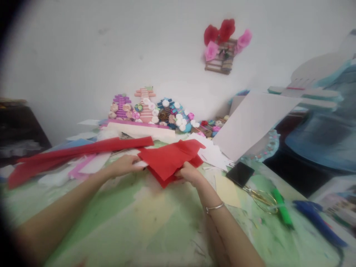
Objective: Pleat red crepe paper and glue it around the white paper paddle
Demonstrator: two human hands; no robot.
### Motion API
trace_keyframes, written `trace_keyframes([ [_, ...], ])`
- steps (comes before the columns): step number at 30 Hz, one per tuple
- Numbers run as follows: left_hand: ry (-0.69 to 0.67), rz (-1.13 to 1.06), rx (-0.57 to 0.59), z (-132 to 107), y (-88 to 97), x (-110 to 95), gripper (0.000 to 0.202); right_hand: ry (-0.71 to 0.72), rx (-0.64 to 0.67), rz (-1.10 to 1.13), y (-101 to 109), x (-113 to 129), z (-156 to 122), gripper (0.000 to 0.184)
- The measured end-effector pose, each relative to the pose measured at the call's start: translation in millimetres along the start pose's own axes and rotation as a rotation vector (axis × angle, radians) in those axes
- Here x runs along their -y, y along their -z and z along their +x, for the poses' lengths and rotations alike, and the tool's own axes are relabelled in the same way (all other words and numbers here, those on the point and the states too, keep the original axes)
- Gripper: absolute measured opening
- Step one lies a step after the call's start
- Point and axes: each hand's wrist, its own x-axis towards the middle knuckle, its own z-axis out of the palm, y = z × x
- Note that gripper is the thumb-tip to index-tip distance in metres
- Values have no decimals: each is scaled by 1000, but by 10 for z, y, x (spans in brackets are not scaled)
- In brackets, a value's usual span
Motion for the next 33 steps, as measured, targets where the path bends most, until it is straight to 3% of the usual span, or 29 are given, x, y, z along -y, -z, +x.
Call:
trace_keyframes([
  [7,7,-6,-13,53,42,120,31,-59,219,-85,175,11,-33,41],
  [15,-1,-72,107,-16,43,164,30,-129,429,-183,447,-6,-42,44],
  [20,67,-99,101,-28,9,165,37,-88,490,-145,602,-46,-27,40],
  [23,147,-150,167,-69,26,107,45,-71,505,-52,637,-67,-25,43],
  [25,199,-146,260,-111,50,22,59,-95,428,50,633,-87,-3,45],
  [27,208,-123,330,-160,62,-103,73,-133,269,151,615,-113,41,41],
  [30,208,-40,326,-237,3,-322,79,-149,36,227,576,-158,131,27],
  [33,244,-23,314,-308,-136,-497,75,-96,-90,268,542,-200,215,15],
])
